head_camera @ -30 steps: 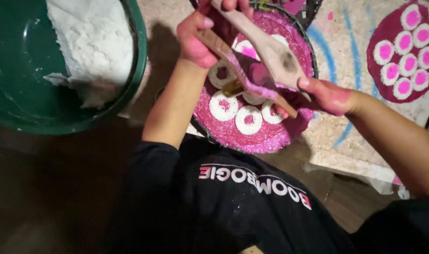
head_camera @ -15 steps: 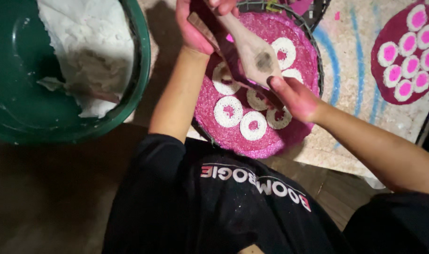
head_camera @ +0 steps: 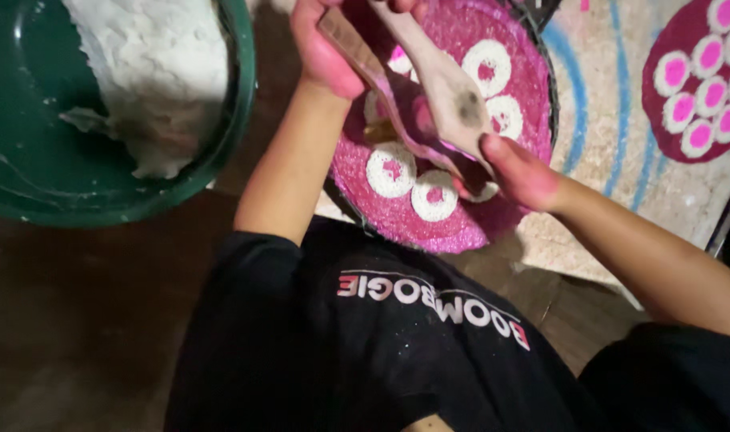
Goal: The person uses a wooden-handled mold and a cylindrical metal plunger to press white dough into circular shapes on a pink glittery tray. They then scoop pink powder from a green bowl and fill the center of each white circle, creating pink-centered decorative items.
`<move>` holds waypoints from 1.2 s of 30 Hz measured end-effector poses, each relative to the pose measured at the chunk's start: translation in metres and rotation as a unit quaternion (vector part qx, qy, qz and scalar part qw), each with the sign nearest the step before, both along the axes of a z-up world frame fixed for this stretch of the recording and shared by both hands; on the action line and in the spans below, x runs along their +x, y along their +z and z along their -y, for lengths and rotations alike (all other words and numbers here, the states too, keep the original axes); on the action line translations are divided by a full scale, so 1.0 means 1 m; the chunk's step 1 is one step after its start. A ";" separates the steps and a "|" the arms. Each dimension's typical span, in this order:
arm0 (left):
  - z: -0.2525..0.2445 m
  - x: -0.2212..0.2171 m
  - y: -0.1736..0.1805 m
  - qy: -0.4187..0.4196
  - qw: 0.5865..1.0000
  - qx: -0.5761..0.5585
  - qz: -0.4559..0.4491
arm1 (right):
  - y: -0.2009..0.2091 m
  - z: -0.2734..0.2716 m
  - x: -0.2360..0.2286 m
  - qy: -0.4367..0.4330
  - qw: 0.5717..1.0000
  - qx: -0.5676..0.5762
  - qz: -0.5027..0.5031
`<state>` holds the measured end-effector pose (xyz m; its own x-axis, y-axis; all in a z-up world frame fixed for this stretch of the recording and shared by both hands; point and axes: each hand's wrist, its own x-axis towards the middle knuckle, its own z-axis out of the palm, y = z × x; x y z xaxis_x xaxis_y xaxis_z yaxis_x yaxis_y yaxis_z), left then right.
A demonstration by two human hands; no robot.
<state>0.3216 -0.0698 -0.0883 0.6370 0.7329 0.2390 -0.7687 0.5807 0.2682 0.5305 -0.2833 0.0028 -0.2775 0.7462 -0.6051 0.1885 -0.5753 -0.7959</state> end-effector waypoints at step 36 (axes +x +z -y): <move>0.128 0.052 0.011 -0.100 0.972 -0.103 0.184 | 0.021 0.142 0.029 -0.109 0.983 -0.066 0.130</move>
